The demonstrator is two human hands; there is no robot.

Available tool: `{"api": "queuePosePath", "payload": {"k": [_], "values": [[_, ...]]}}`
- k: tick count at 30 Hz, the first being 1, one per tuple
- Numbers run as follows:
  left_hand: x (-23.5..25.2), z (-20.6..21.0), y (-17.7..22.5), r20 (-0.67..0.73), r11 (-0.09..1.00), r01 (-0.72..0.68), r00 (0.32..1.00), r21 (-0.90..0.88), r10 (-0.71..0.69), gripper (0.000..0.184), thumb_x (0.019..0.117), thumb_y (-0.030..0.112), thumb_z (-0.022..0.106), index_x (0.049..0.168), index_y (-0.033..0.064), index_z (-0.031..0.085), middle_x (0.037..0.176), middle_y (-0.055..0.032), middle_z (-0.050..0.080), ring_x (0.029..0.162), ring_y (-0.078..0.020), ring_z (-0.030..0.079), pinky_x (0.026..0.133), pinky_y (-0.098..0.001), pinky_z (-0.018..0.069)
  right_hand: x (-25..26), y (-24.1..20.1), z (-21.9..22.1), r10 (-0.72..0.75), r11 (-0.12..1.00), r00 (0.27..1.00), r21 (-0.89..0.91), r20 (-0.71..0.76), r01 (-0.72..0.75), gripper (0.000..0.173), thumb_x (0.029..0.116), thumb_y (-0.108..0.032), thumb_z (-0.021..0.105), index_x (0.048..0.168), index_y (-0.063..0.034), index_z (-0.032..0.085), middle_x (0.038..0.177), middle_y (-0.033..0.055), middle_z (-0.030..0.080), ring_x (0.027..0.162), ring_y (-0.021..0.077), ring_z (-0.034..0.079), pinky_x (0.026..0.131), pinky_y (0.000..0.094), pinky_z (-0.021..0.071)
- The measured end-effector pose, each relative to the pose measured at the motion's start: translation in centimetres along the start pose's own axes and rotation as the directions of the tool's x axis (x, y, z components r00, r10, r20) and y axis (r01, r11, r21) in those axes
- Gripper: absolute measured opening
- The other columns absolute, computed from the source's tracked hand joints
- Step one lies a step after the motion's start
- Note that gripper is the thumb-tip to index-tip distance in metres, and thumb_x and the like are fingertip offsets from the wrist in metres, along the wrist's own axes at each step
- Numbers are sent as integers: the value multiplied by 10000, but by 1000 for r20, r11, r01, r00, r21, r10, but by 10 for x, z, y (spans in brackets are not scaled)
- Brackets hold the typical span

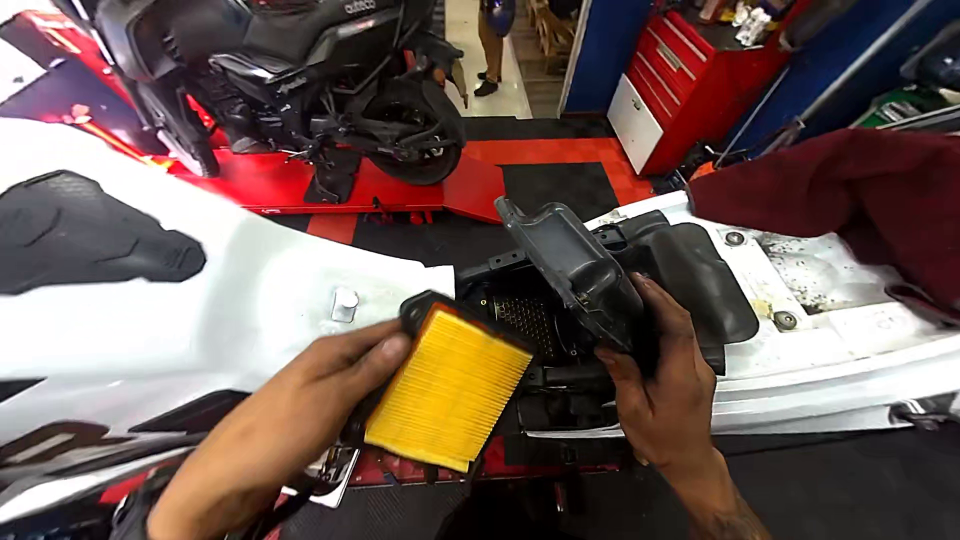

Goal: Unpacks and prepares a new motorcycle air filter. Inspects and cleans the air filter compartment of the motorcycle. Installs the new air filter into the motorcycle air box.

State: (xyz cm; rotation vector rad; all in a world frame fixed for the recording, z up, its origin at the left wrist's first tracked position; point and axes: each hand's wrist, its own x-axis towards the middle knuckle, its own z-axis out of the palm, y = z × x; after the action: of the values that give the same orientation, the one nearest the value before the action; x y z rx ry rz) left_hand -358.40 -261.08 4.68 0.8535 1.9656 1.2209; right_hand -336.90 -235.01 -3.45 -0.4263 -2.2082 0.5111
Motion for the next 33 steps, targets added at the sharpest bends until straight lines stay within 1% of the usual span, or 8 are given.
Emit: {"api": "queuePosePath", "payload": {"k": [3, 11, 16, 21, 24, 28, 31, 33], "values": [[26, -3, 30, 62, 999, 34, 997, 38, -36, 360, 1086, 386, 451, 1186, 207, 746, 919, -59, 753, 762, -191, 725, 642, -363, 625, -1, 1, 0, -2, 1000, 1000, 1, -8, 2, 657, 1020, -459, 575, 1519, -52, 444, 1520, 149, 508, 1387, 225, 524, 1109, 423, 503], [107, 1, 70, 160, 963, -33, 987, 266, -11, 331, 1060, 386, 538, 1155, 160, 760, 937, -55, 759, 811, -149, 724, 741, -375, 616, 0, 1, -4, 31, 999, 1000, 40, -1, -31, 656, 995, -417, 633, 1513, -55, 456, 1515, 136, 513, 1358, 201, 544, 1098, 397, 496], [150, 11, 84, 261, 850, -110, 965, 516, -34, 301, 1026, 423, 592, 1087, 190, 773, 884, -17, 741, 774, -117, 689, 753, -382, 574, 0, 1, -4, 57, 997, 998, 56, -6, -57, 648, 1001, -434, 625, 1512, -69, 463, 1516, 123, 517, 1355, 194, 548, 1089, 392, 504], [176, 26, 91, 450, 732, -343, 891, 588, 56, 218, 1019, 340, 627, 1073, 185, 770, 940, 24, 736, 824, -53, 674, 796, -311, 566, 1, 1, -5, 82, 994, 996, 78, -22, -80, 651, 1008, -466, 603, 1516, -83, 460, 1517, 115, 517, 1361, 187, 543, 1093, 395, 500], [183, 37, 104, 483, 632, -395, 875, 667, 37, 206, 1002, 351, 658, 1072, 196, 775, 955, 24, 725, 851, -66, 654, 830, -353, 536, 2, 2, -3, 81, 992, 995, 98, -56, -75, 642, 1015, -448, 600, 1515, -71, 458, 1501, 123, 531, 1340, 180, 560, 1082, 383, 509], [191, 47, 106, 496, 660, -377, 868, 650, 7, 168, 967, 295, 719, 1047, 159, 776, 946, 1, 724, 851, -85, 659, 833, -363, 543, 4, 0, -2, 99, 990, 992, 111, -82, -89, 635, 1017, -432, 592, 1521, -71, 454, 1489, 129, 540, 1310, 183, 583, 1051, 380, 534], [199, 50, 106, 488, 692, -349, 873, 632, -6, 194, 942, 300, 749, 1052, 140, 754, 939, -17, 718, 857, -105, 664, 836, -391, 548, 7, 1, 1, 103, 987, 988, 134, -112, -87, 656, 1009, -454, 595, 1484, -16, 481, 1460, 165, 559, 1314, 207, 585, 1067, 375, 534], [202, 53, 105, 506, 691, -357, 863, 629, -15, 206, 952, 322, 737, 1061, 147, 751, 936, -3, 718, 848, -79, 662, 832, -351, 548, 7, 1, 2, 116, 985, 985, 145, -125, -97, 673, 1009, -482, 586, 1472, -4, 493, 1442, 170, 572, 1306, 200, 591, 1067, 361, 534]]}}
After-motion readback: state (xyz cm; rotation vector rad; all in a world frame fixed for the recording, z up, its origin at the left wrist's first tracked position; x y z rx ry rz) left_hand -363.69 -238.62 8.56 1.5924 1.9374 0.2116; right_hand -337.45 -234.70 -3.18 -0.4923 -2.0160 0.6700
